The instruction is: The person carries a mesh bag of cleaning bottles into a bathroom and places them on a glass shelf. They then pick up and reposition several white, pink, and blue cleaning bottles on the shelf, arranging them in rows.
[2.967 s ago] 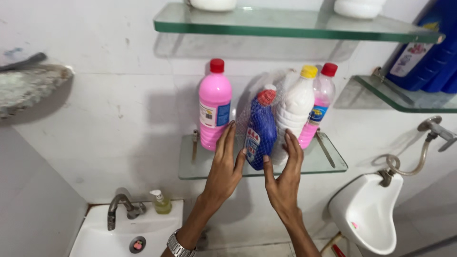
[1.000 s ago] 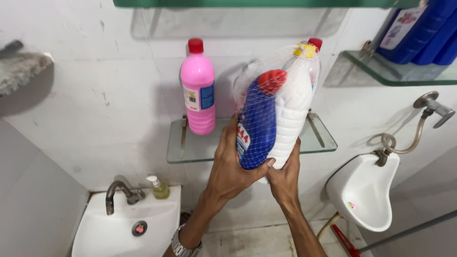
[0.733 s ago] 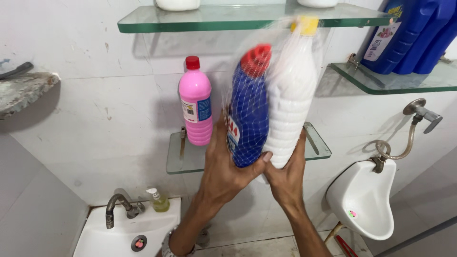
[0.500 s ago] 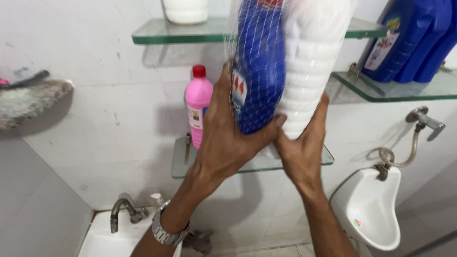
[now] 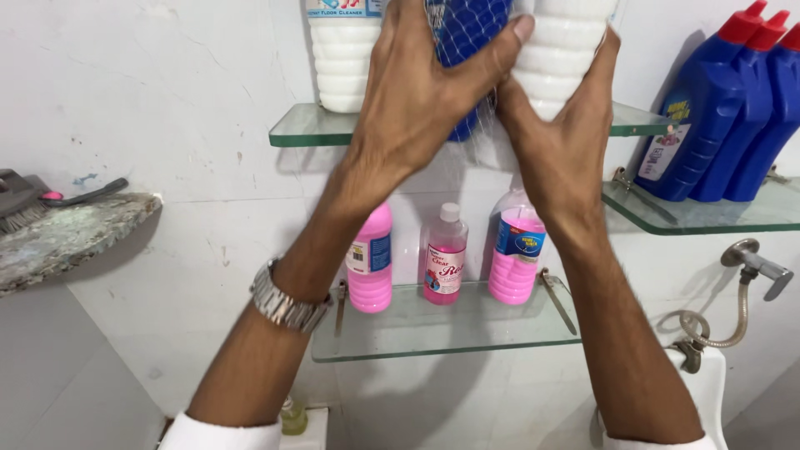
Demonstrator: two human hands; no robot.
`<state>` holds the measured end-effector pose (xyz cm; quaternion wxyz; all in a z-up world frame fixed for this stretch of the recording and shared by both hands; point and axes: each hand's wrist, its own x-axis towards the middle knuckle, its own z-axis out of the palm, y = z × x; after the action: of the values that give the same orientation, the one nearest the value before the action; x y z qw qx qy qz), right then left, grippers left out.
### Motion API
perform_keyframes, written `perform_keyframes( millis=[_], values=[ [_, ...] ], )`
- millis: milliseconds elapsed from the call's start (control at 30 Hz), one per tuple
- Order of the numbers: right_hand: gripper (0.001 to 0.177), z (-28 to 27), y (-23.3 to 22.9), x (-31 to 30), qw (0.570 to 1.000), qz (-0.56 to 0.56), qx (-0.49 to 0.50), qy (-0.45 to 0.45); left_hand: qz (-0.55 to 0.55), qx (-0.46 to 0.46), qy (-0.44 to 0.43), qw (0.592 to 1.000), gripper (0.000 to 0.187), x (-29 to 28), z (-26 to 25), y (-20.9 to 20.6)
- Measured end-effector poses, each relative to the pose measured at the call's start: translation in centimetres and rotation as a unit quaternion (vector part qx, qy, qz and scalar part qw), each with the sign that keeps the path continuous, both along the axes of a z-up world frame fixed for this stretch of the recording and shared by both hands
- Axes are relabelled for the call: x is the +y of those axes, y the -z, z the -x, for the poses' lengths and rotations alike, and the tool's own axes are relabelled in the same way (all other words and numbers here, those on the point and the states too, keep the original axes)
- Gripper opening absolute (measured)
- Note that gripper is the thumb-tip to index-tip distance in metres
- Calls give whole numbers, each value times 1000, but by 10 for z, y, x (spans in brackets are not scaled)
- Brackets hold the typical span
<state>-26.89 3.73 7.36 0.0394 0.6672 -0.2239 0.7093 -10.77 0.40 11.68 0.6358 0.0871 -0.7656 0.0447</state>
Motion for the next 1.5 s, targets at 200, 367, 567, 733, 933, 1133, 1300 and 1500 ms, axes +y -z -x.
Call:
perform_keyframes(
  millis=[200,367,567,733,933,1133,1300,1500],
  values=[
    [72,-2,-29,-31,998,-15,12,61,-80,-13,-59,995,85,-45,1,-8],
    [84,5,-28,-78,991,-61,51,106,-137,-20,-58,989,103,-60,4,-5],
    [90,24,-17,-84,963,22,177,200,-159,-14,-49,986,98,-67,-1,-4],
    [84,49,-46,-51,962,-264,68,-26,-164,-42,8,986,92,-70,-4,-3],
    [74,43,-56,-54,939,-307,97,-119,-165,-50,16,985,96,-68,0,-4],
    [91,8,-33,-71,951,-109,40,286,-167,-32,-8,985,105,-63,-2,-3],
    [82,20,-26,-73,962,-39,139,231,-152,-32,-17,988,106,-62,-4,-2],
    [76,37,-42,-56,959,-245,128,67,-146,-57,9,988,101,-73,-9,2]
  ],
)
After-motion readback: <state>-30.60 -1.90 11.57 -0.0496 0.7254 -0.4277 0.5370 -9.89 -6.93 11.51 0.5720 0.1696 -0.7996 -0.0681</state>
